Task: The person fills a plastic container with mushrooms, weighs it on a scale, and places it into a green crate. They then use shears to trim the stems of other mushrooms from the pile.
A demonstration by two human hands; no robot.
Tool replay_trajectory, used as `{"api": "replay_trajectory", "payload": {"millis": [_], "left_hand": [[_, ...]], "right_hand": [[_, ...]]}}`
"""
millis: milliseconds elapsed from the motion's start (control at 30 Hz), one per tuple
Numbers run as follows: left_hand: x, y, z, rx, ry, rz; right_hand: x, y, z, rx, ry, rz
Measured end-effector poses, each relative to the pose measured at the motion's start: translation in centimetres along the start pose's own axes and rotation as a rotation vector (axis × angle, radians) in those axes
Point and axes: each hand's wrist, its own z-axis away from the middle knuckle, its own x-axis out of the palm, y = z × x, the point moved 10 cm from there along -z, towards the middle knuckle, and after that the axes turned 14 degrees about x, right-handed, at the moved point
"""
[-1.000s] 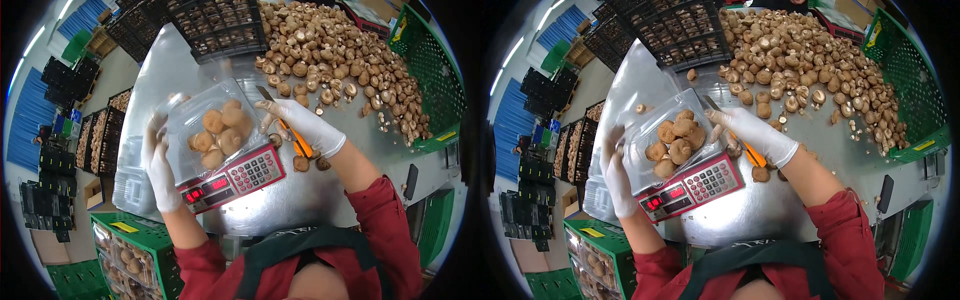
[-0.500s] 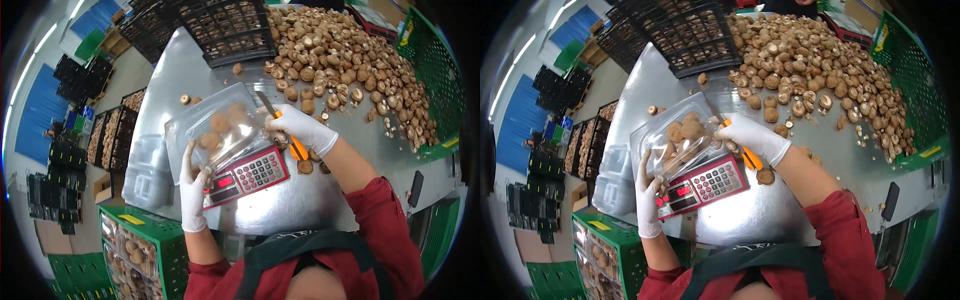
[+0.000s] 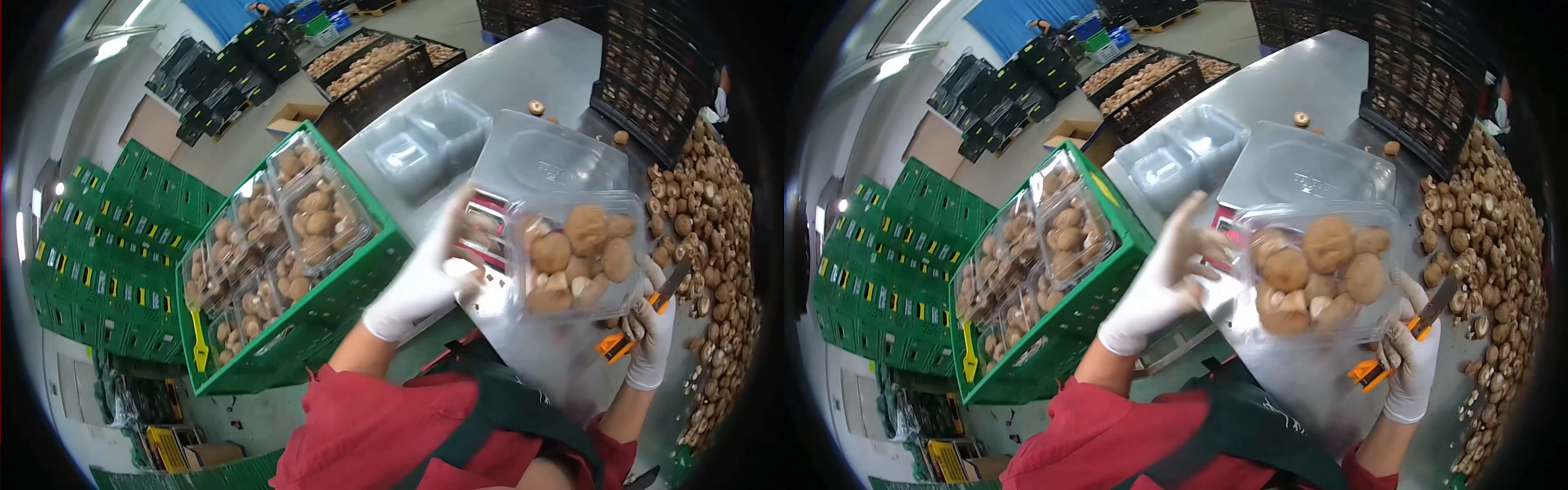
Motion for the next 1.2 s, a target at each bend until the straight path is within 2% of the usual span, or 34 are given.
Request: {"api": "replay_trajectory", "payload": {"millis": [100, 167, 200, 233, 333, 367, 400, 500, 600, 700, 733, 767, 833, 900, 967, 1033, 1100, 1200], "left_hand": [[-2.7, 1.3, 3.4, -0.190, 0.145, 0.462], [-4.4, 3.4, 5.9, -0.117, 0.078, 0.225], [-5.7, 5.0, 7.4, -0.144, 0.089, 0.127], [-6.9, 7.0, 8.1, -0.142, 0.173, 0.127], [-14.7, 9.5, 14.4, -0.146, 0.605, 0.078], [-17.4, 10.0, 17.3, -0.129, 0.742, 0.076], [-19.0, 11.3, 18.9, -0.057, 0.792, 0.077], [-25.5, 13.0, 25.8, 0.057, 0.951, 0.020], [-27.0, 13.1, 29.0, -0.221, 0.852, -0.196], [-30.3, 10.3, 32.7, -0.780, 0.780, -0.498], [-29.6, 9.6, 31.2, -0.984, 0.613, -0.594], [-29.0, 9.3, 29.2, -1.057, 0.492, -0.681], [-29.0, 11.0, 23.3, -1.319, 0.070, -1.375], [-22.9, 14.9, 10.6, -0.703, 0.074, -2.077], [-19.6, 12.7, 1.0, -0.436, 0.031, -1.905], [-16.1, 6.8, -7.2, -0.199, -0.138, -1.520], [-15.3, -2.6, -13.0, -0.245, -0.330, -1.251], [-13.4, -14.0, -15.1, -0.428, -0.768, -1.230]], "right_hand": [[6.3, -1.3, 0.1, 0.097, -0.199, 0.111], [11.9, -1.3, -0.1, 0.152, -0.318, 0.301], [14.8, -1.3, -0.2, 0.179, -0.387, 0.343], [17.7, -1.2, -0.4, 0.206, -0.456, 0.382], [25.5, -1.1, 0.3, 0.229, -0.677, 0.468], [26.7, -0.6, 0.4, 0.228, -0.728, 0.455], [27.1, 0.2, 0.3, 0.253, -0.758, 0.401], [24.1, 0.5, -0.1, 0.266, -0.687, 0.445], [17.3, 0.6, -2.0, 0.238, -0.532, 0.283], [9.7, 0.8, -2.6, 0.252, -0.331, 0.161], [7.2, 1.1, -2.8, 0.240, -0.291, 0.159], [5.1, 0.9, -2.5, 0.228, -0.244, 0.171], [0.8, 0.9, -1.8, 0.168, -0.177, 0.094], [-3.8, 1.1, -0.4, 0.106, -0.050, 0.034], [-7.9, 1.3, 1.3, 0.063, 0.103, -0.033], [-10.8, 1.8, 3.5, 0.041, 0.223, -0.076], [-13.6, 3.0, 6.0, 0.028, 0.337, -0.126], [-15.4, 4.1, 9.4, 0.020, 0.444, -0.153]]}}
